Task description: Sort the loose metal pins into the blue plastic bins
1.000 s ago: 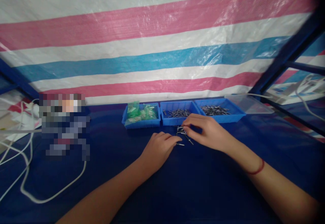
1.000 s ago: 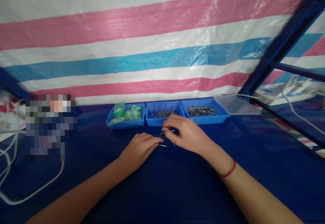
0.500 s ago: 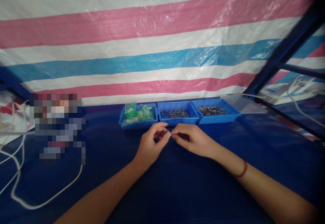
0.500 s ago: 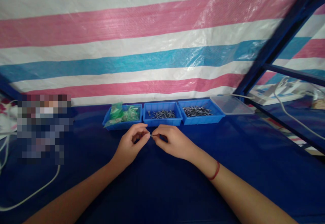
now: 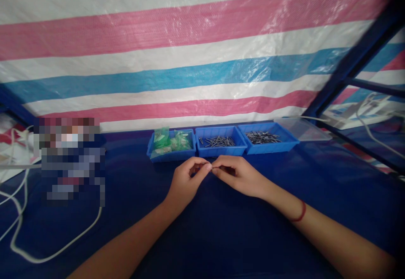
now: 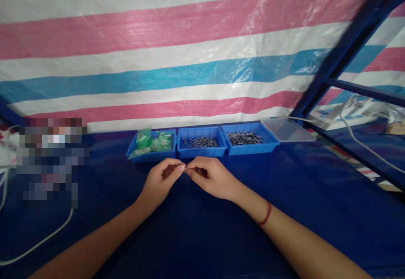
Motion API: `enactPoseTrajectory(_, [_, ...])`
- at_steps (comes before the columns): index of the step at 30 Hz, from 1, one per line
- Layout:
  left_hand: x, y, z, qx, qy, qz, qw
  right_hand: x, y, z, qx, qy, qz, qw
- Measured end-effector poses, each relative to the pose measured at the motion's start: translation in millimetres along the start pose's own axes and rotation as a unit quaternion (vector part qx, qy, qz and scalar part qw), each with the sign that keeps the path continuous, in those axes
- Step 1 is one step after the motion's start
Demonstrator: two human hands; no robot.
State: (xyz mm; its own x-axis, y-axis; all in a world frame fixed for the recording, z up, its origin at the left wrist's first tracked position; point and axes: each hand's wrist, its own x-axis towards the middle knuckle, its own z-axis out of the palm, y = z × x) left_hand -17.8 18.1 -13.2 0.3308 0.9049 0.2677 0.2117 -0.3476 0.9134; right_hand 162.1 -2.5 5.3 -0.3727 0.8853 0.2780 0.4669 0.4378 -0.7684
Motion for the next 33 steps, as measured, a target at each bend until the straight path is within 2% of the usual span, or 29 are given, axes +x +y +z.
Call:
enactPoseTrajectory(6, [-0.1,0.5,-0.9,0.003,-0.006,0.012,1.000,0.2,3.6,4.1,0.015,0.002,-0.003,1.000])
enactPoseTrajectory(15, [1.9,-5.4,-2.8,0.023,0.000,0.022,0.999,0.3,10.5,2.6,0.030,0.081,0.000,0.996])
enactPoseTrajectory(22, [0.0,-0.6,-1.9,0.066,-0.036,0.031,0.997,0.9,7.8,-1.4,0.047,0.110,0.002,0.993])
enactPoseTrajectory(25, [-1.1,3.0,-1.7,0.116,-0.048,0.058,0.990,3.6,17.8,-20.3,0.019,0.199,0.014,0.980])
enactPoseTrajectory(27, [-1.4,4.1,-2.4,0.152,-0.067,0.086,0.982,3.9,32.5,-41.9,-0.008,0.293,0.042,0.955])
enactPoseTrajectory(29, [-1.6,4.4,-3.5,0.196,-0.099,0.116,0.969,2.0,50.1,-66.8,-0.049,0.356,0.079,0.930])
enactPoseTrajectory(33, [-2.6,6.0,-4.0,0.303,-0.168,0.167,0.923,-6.1,69.7,-102.6,-0.242,0.363,0.145,0.888])
